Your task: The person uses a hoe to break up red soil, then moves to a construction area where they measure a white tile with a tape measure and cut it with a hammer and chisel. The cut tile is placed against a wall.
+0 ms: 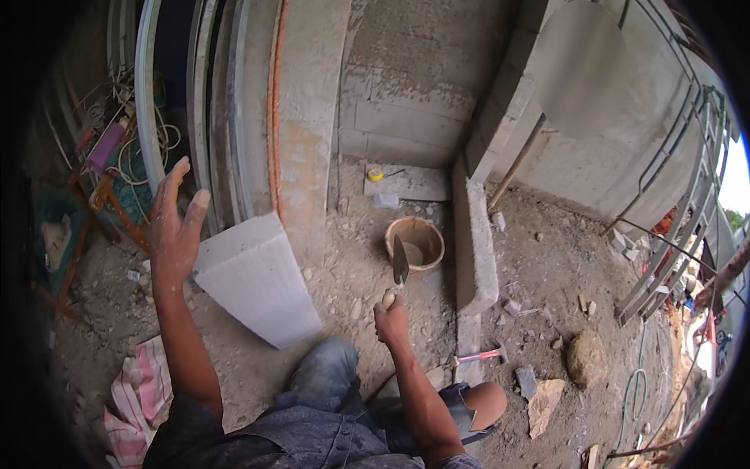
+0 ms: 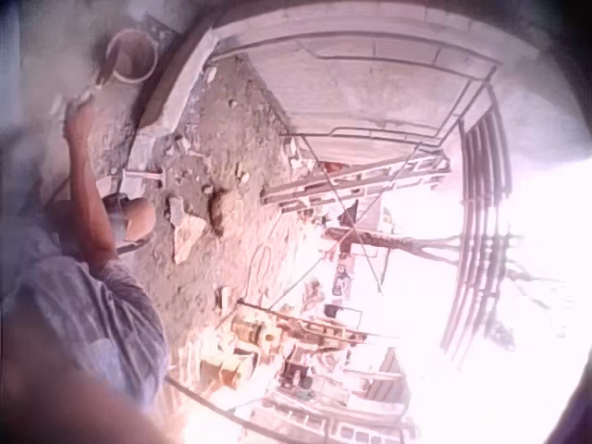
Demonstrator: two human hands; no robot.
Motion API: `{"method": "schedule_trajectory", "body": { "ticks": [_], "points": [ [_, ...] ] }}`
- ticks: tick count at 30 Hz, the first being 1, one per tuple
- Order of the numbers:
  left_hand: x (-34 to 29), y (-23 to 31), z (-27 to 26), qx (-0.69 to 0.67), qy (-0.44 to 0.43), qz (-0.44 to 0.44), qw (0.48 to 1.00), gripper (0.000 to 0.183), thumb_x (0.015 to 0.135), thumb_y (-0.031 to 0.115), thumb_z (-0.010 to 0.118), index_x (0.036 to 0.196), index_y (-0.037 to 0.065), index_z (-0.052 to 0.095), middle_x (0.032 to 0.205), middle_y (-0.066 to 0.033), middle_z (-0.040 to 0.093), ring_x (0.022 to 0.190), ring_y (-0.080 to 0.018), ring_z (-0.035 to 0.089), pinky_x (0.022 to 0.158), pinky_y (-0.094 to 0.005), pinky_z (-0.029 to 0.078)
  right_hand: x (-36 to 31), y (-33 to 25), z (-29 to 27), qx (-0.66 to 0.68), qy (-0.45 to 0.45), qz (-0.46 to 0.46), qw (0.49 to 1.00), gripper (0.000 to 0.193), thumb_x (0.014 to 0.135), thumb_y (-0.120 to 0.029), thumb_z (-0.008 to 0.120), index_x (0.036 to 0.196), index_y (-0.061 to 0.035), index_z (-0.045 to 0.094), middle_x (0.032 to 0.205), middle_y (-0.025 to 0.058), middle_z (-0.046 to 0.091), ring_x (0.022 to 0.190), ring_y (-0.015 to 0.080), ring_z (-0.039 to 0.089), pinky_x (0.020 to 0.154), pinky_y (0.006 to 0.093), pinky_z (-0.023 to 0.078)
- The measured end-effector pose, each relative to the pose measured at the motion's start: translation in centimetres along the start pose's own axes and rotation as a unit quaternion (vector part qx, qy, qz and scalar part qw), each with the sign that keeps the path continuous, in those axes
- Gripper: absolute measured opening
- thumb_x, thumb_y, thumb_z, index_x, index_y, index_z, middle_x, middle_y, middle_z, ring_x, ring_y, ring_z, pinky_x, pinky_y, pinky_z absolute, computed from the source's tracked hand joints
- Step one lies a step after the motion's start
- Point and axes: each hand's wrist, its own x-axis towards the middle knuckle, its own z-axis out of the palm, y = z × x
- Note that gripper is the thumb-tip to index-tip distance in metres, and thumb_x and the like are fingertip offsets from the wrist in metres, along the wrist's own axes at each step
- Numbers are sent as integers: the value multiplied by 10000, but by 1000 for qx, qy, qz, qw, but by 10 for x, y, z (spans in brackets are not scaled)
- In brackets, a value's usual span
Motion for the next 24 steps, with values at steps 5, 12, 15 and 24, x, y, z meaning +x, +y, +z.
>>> {"method": "schedule_trajectory", "body": {
  "ticks": [5, 12, 15, 24],
  "points": [
    [-19, -32, 35, 155, -268, -122, 943, 952, 803, 654, 698, 1475, 35, 431, 1424, -218, 523, 1364, -393, 448, 1131, -478, 352, -55, -6, 81, -137, -31, -260, 955, 446, 892, -210, 678, 1213, 3, 453, 791, 253, 667, 716, 426, 680, 639, 518, 536],
    [-45, -9, 3, 171, -288, -91, 938, 939, 628, 338, 873, 1423, 37, 476, 1343, -223, 566, 1226, -392, 552, 1050, -480, 425, -123, -98, 40, -135, -155, -176, 963, 486, 911, -193, 657, 1279, 28, 430, 978, 338, 641, 841, 518, 641, 746, 551, 516],
    [-63, -22, -21, 184, -236, -128, 946, 907, 620, 283, 861, 1410, 41, 487, 1328, -221, 570, 1222, -382, 550, 1049, -469, 425, -163, -149, 34, -122, -242, -277, 922, 481, 941, -209, 617, 1319, 14, 418, 1101, 304, 625, 790, 466, 669, 631, 507, 557],
    [-70, -68, -41, 151, -211, -169, 951, 921, 661, 455, 809, 1414, 36, 482, 1309, -199, 558, 1210, -349, 537, 1053, -464, 400, -80, -23, 116, -265, -324, -138, 898, 280, 915, -70, 496, 1171, 1, 406, 1018, 323, 640, 861, 489, 681, 768, 548, 548]
  ]
}}
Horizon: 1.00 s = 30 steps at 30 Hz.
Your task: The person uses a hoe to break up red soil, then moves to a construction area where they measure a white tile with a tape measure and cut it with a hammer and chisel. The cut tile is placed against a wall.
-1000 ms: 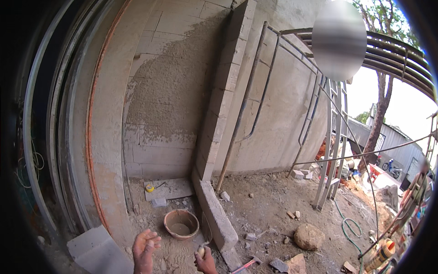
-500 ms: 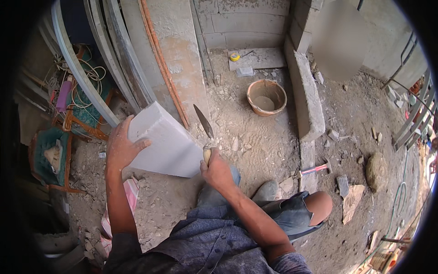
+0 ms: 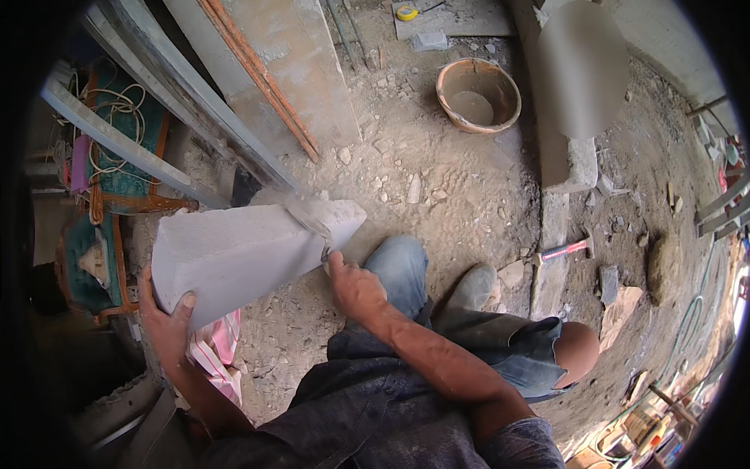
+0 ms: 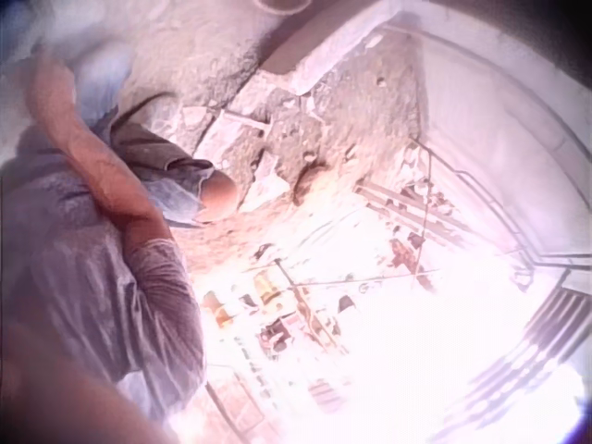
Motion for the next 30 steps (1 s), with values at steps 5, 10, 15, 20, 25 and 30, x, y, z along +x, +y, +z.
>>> {"method": "schedule_trajectory", "body": {
  "ticks": [5, 10, 15, 20, 25, 30],
  "points": [
    [0, -15, 1, 0, 13, -31, 999, 920, 672, 467, 801, 1418, 35, 481, 1316, -194, 552, 1216, -336, 528, 1057, -461, 394, 73, 92, 16, -82, -18, 12, 996, 274, 911, -83, 508, 1156, 8, 425, 1006, 319, 660, 877, 488, 676, 796, 549, 541],
    [-3, -33, 2, -26, 16, -41, 999, 924, 676, 465, 807, 1422, 28, 480, 1335, -195, 543, 1236, -328, 517, 1069, -450, 385, 36, -3, -35, -41, 20, -25, 999, 331, 923, -90, 505, 1215, 33, 410, 969, 293, 662, 813, 471, 682, 747, 526, 556],
    [-5, -38, -10, -8, 59, -51, 997, 946, 686, 504, 807, 1422, 11, 475, 1334, -187, 540, 1236, -313, 512, 1076, -438, 376, -61, -129, -95, 15, -40, -187, 981, 353, 914, -97, 538, 1215, 13, 390, 943, 262, 632, 740, 441, 692, 632, 531, 568],
    [0, -59, -26, 22, 55, -16, 998, 936, 731, 543, 768, 1434, 3, 467, 1337, -176, 541, 1232, -309, 517, 1069, -428, 377, 3, -53, 0, -6, -3, -80, 997, 288, 901, -88, 550, 1143, -19, 412, 951, 260, 648, 799, 448, 695, 674, 530, 567],
    [-16, -100, -21, -5, 55, -64, 996, 921, 779, 584, 727, 1430, -13, 465, 1342, -177, 538, 1227, -303, 519, 1059, -427, 379, 99, 76, 51, -72, -18, 43, 996, 300, 912, -123, 579, 1167, -28, 453, 1058, 295, 670, 952, 447, 685, 828, 519, 548],
    [-44, -151, -22, -69, 61, -64, 994, 884, 834, 553, 696, 1448, -30, 441, 1373, -186, 523, 1268, -310, 493, 1080, -430, 363, 122, 138, 35, -113, -1, 94, 989, 360, 947, -139, 527, 1245, 51, 461, 1019, 291, 687, 991, 431, 687, 862, 508, 545]
  ]
}}
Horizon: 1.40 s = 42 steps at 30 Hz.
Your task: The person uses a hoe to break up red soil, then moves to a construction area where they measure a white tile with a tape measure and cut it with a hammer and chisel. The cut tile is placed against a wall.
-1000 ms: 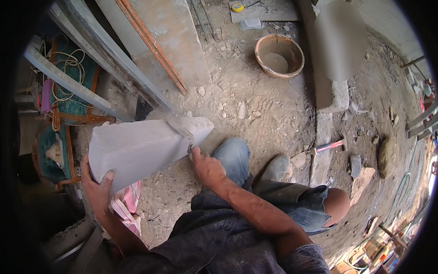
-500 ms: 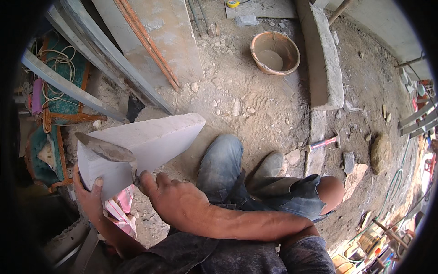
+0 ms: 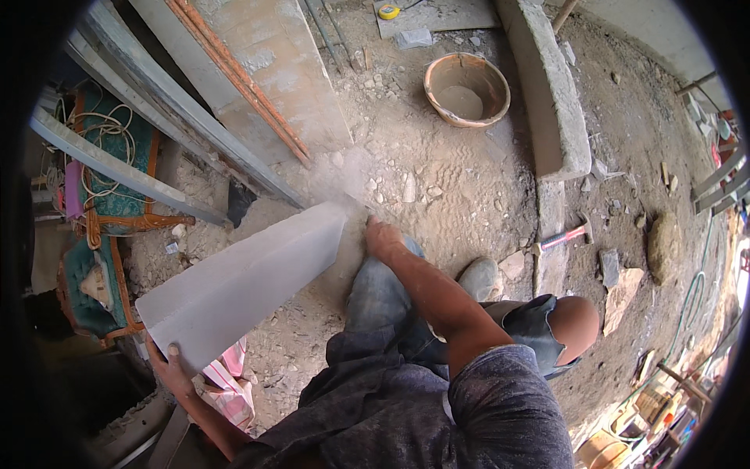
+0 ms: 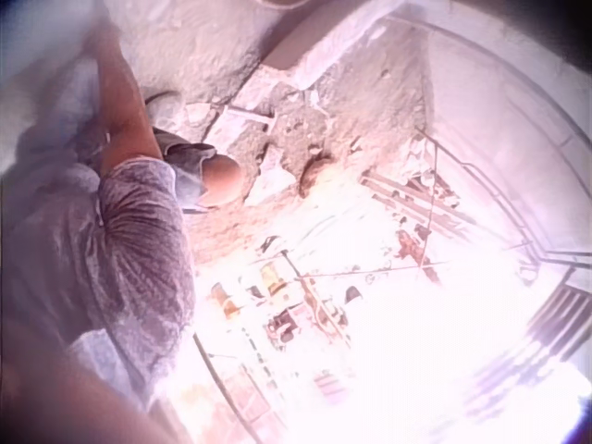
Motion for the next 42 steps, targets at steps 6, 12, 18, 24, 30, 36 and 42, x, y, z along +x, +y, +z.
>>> {"method": "schedule_trajectory", "body": {
  "ticks": [6, 12, 18, 24, 30, 36, 42],
  "points": [
    [-20, -47, -15, 3, 49, -49, 998, 864, 875, 506, 667, 1496, -26, 387, 1463, -197, 463, 1323, -320, 456, 1123, -438, 322, -153, -162, -108, 64, -21, -270, 961, 369, 911, -67, 521, 1264, 0, 434, 937, 270, 659, 770, 426, 708, 652, 501, 575],
    [-19, -41, -18, 23, 30, -13, 999, 833, 862, 492, 678, 1464, -23, 421, 1423, -186, 492, 1287, -303, 476, 1101, -425, 338, -165, -179, -72, 68, -63, -261, 961, 309, 941, -76, 499, 1228, -13, 405, 948, 252, 658, 845, 432, 705, 701, 507, 577],
    [-5, -17, 4, -48, 27, -25, 998, 812, 845, 489, 705, 1434, -10, 454, 1383, -172, 520, 1253, -290, 494, 1081, -420, 357, 7, -31, 23, -7, 0, -34, 999, 369, 911, -145, 569, 1220, 20, 453, 1035, 283, 686, 970, 446, 686, 852, 518, 541],
    [-20, -47, -23, -40, 48, -55, 997, 801, 829, 464, 724, 1426, -3, 464, 1343, -170, 545, 1222, -288, 516, 1066, -412, 378, -25, -74, -23, 47, 55, 8, 997, 330, 879, -91, 539, 1178, 26, 459, 973, 304, 684, 940, 450, 683, 822, 523, 541],
    [-20, -13, 2, -53, 52, -69, 995, 806, 788, 477, 725, 1394, -5, 504, 1318, -180, 561, 1200, -285, 538, 1039, -400, 407, -201, -223, -138, 19, 36, -346, 937, 317, 937, -126, 544, 1181, 48, 438, 886, 272, 644, 755, 436, 686, 641, 518, 558],
    [-29, -19, 3, -84, 40, -52, 994, 809, 776, 437, 747, 1395, -17, 494, 1309, -168, 567, 1197, -278, 541, 1048, -392, 400, -194, -216, -78, 12, -40, -315, 948, 313, 916, -46, 505, 1207, 23, 415, 935, 260, 655, 798, 429, 707, 711, 501, 581],
    [-22, -30, 6, -94, 38, -43, 994, 759, 800, 374, 755, 1396, -16, 492, 1317, -160, 564, 1201, -267, 537, 1059, -387, 390, -27, -16, -15, -127, 51, -37, 990, 237, 986, -135, 459, 1193, -25, 493, 1041, 274, 688, 955, 414, 697, 829, 511, 550]
  ]
}}
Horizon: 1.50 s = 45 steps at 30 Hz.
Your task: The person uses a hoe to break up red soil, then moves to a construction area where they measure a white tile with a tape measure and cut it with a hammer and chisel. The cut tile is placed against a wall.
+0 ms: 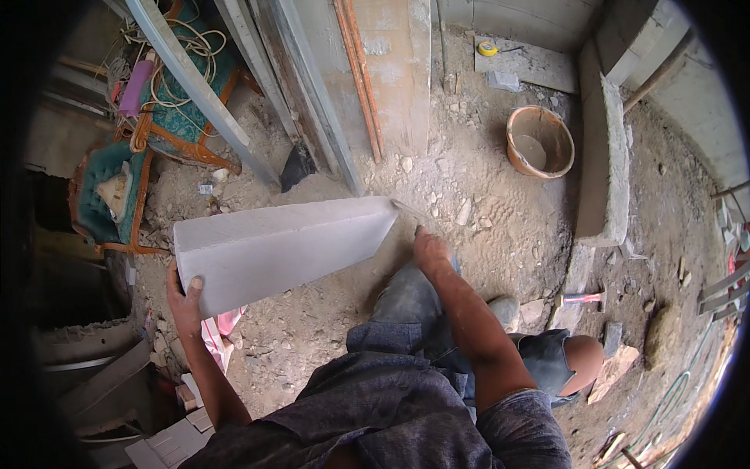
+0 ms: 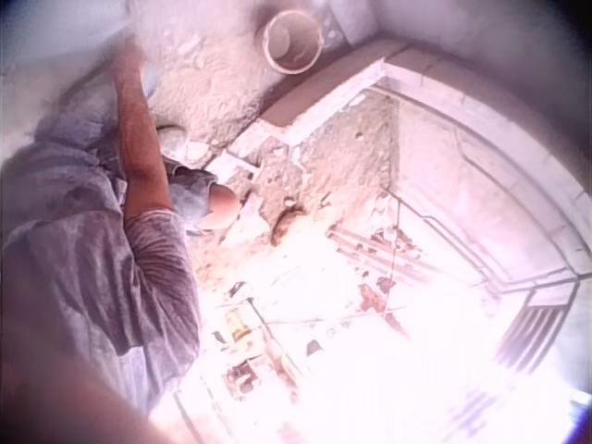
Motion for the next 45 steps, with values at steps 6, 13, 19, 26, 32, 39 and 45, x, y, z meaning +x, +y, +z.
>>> {"method": "schedule_trajectory", "body": {
  "ticks": [6, 13, 19, 26, 32, 39, 45],
  "points": [
    [47, 33, 80, -39, 13, 25, 999, 755, 786, 289, 754, 1404, -40, 471, 1297, -197, 578, 1199, -311, 543, 1064, -407, 392, 19, 32, -96, -74, 115, -22, 990, 286, 1019, -190, 408, 1265, -71, 492, 1008, 260, 677, 899, 394, 709, 721, 503, 568],
    [55, 60, 81, 64, 24, -7, 998, 709, 783, 121, 760, 1400, -54, 459, 1347, -242, 560, 1249, -368, 544, 1084, -413, 385, -77, -174, -138, 60, 143, -284, 946, 409, 931, -48, 486, 1328, -12, 395, 962, 273, 647, 769, 433, 694, 633, 535, 550],
    [76, 143, 87, 201, -46, 50, 977, 700, 867, 482, 711, 1391, 60, 520, 1295, -184, 633, 1172, -377, 613, 992, -480, 466, -35, -197, -213, 283, 160, -374, 869, 469, 930, -173, 566, 1331, -3, 389, 993, 316, 649, 866, 532, 631, 784, 589, 490],
    [55, 129, 82, 172, -30, 22, 984, 754, 806, 438, 770, 1388, 32, 514, 1316, -245, 601, 1232, -428, 554, 1036, -494, 425, 14, -74, -59, 138, 67, -223, 963, 460, 895, -275, 550, 1282, -36, 484, 874, 292, 671, 818, 485, 656, 735, 596, 506],
    [22, 81, 43, 76, -43, 54, 995, 798, 774, 293, 826, 1440, 28, 475, 1374, -253, 558, 1292, -396, 513, 1096, -451, 389, 101, 27, -30, 104, -24, -67, 992, 443, 928, -275, 550, 1281, -30, 442, 868, 299, 667, 828, 493, 655, 745, 594, 504],
    [-1, 16, -6, 33, -34, -16, 999, 836, 682, 303, 793, 1367, -67, 489, 1317, -242, 588, 1246, -362, 557, 1085, -440, 393, -61, -131, -43, 204, -10, -276, 939, 399, 961, -276, 550, 1248, -38, 407, 827, 282, 668, 797, 500, 653, 718, 598, 503],
    [18, 49, 34, 95, 0, -14, 995, 799, 771, 354, 799, 1400, -26, 486, 1350, -220, 557, 1237, -339, 528, 1082, -419, 380, -101, -178, -156, 191, 23, -349, 917, 364, 894, -82, 531, 1225, 38, 441, 867, 258, 669, 752, 431, 698, 678, 505, 565]
  ]
}}
